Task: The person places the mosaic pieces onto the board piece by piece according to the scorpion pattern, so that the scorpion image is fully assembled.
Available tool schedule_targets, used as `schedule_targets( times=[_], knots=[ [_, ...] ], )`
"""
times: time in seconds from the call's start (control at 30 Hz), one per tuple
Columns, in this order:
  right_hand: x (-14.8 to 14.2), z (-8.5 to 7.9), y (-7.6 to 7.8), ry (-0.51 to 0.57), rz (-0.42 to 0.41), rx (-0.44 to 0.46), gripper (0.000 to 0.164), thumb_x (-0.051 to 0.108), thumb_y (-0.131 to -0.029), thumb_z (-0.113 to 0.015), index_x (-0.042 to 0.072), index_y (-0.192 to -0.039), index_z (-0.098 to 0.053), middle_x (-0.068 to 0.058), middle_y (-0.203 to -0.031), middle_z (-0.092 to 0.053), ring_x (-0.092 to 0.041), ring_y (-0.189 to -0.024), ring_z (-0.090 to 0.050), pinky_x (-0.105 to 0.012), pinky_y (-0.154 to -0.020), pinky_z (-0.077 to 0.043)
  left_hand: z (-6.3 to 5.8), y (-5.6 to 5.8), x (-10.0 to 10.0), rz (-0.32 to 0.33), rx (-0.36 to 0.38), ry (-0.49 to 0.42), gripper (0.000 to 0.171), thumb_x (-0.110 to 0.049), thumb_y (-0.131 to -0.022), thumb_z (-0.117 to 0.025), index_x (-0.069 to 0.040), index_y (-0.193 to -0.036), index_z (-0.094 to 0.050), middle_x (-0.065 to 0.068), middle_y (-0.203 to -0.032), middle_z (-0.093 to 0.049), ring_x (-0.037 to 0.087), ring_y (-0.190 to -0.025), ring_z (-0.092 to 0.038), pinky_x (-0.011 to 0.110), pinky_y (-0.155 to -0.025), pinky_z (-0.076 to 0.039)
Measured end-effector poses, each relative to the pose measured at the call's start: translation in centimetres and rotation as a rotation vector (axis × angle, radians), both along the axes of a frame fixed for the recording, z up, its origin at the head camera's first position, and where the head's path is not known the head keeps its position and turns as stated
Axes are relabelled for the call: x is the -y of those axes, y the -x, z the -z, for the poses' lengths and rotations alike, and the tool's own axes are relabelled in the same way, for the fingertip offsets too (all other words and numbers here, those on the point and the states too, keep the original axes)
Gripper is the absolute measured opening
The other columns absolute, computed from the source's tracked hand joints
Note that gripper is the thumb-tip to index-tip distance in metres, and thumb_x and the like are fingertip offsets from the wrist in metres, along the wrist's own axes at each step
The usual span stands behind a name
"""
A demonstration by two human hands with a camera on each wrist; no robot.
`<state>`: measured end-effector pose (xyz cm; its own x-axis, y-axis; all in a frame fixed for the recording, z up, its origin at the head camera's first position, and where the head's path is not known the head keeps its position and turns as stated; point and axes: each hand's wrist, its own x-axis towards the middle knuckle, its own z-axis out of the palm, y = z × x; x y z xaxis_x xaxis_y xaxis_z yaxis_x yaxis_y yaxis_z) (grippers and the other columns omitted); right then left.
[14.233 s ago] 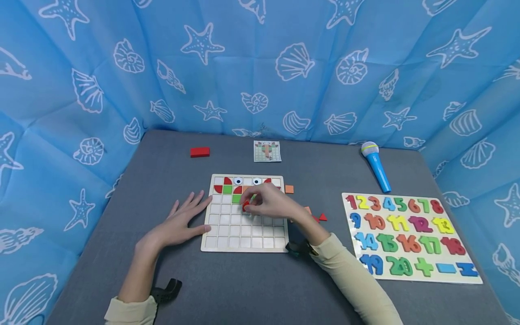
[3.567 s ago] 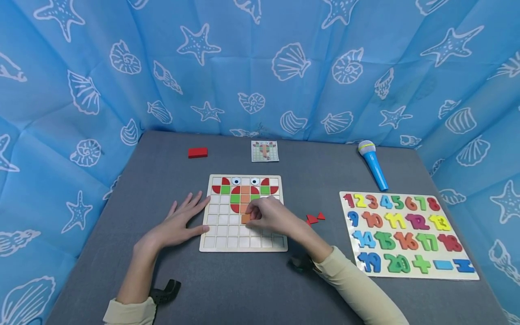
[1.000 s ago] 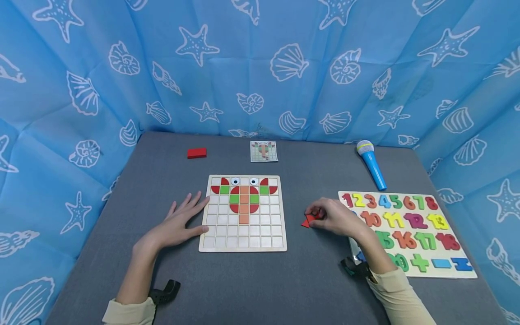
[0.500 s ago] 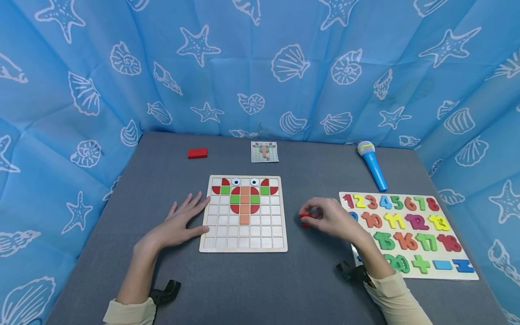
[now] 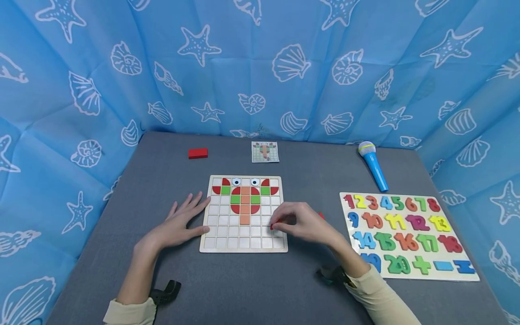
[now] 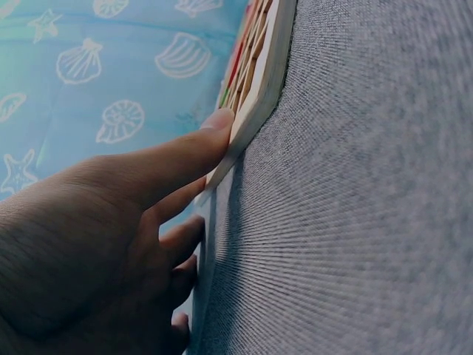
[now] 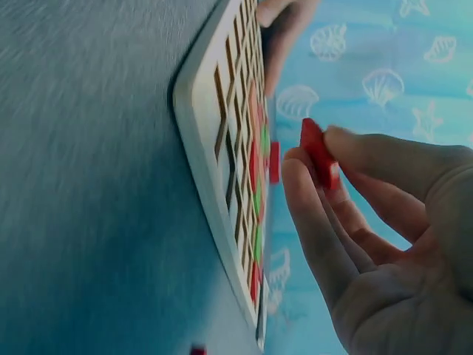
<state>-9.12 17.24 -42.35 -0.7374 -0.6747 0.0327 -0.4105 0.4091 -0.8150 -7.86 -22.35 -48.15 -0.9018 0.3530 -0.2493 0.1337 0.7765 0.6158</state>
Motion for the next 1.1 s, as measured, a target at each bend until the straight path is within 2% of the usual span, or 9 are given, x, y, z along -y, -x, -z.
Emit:
schedule_targets(
  times=[0.2, 0.3, 0.63, 0.77, 0.9, 1.1],
  knots=[
    [2.2, 0.6, 0.3, 0.009, -0.031, 0.045, 0.023, 0.0, -0.095, -0.08, 0.005, -0.117, -0.08, -0.008, -0.115, -0.08, -0.017, -0.099, -0.074, -0.032, -0.09, -0.066, 0.1, 0.0, 0.0, -0.002, 0.007, 0.002, 0.093, -0.053, -0.1, -0.074, -0.028, -0.174, -0.025, 0.016, -0.184, -0.015, 0.046, -0.172, -0.001, 0.075, -0.133, 0.007],
    [3.0, 1.1, 0.5, 0.011, -0.052, 0.044, 0.025, 0.0, -0.095, -0.079, 0.006, -0.119, -0.081, -0.009, -0.118, -0.079, -0.021, -0.101, -0.074, -0.032, -0.091, -0.066, 0.1, -0.1, 0.0, -0.001, 0.009, 0.001, 0.092, -0.052, -0.1, -0.073, -0.028, -0.175, -0.025, 0.016, -0.184, -0.015, 0.046, -0.172, -0.001, 0.075, -0.133, 0.006],
    [4.4, 1.1, 0.6, -0.007, -0.058, 0.081, 0.025, -0.005, -0.095, -0.074, 0.004, -0.117, -0.08, -0.01, -0.114, -0.078, -0.019, -0.1, -0.07, -0.028, -0.089, -0.065, 0.0, -0.1, 0.1, 0.002, 0.011, -0.007, 0.092, -0.052, -0.1, -0.074, -0.03, -0.175, -0.024, 0.014, -0.184, -0.014, 0.045, -0.172, -0.001, 0.075, -0.133, 0.007],
    [4.7, 1.1, 0.7, -0.029, -0.077, 0.092, 0.027, -0.007, -0.094, -0.072, 0.003, -0.119, -0.078, -0.01, -0.114, -0.078, -0.016, -0.098, -0.069, -0.026, -0.087, -0.062, 0.0, -0.1, 0.1, 0.0, 0.014, -0.007, 0.092, -0.053, -0.1, -0.073, -0.03, -0.175, -0.024, 0.013, -0.184, -0.014, 0.045, -0.172, 0.0, 0.075, -0.133, 0.007],
    [5.1, 1.2, 0.8, -0.065, -0.088, 0.086, 0.024, -0.002, -0.094, -0.078, 0.003, -0.117, -0.08, -0.009, -0.11, -0.079, -0.008, -0.092, -0.068, -0.023, -0.086, -0.061, 0.0, 0.0, 0.1, 0.001, 0.016, -0.01, 0.092, -0.053, -0.1, -0.074, -0.03, -0.175, -0.024, 0.013, -0.185, -0.014, 0.044, -0.172, 0.0, 0.075, -0.133, 0.008],
    [5.8, 1.3, 0.8, -0.109, -0.069, 0.079, 0.02, 0.005, -0.089, -0.087, 0.003, -0.108, -0.08, -0.004, -0.093, -0.077, -0.001, -0.08, -0.066, -0.019, -0.077, -0.06, -0.1, 0.0, 0.1, 0.001, 0.017, -0.012, 0.092, -0.052, -0.1, -0.074, -0.03, -0.175, -0.024, 0.013, -0.185, -0.014, 0.044, -0.172, 0.0, 0.075, -0.133, 0.008]
  ],
)
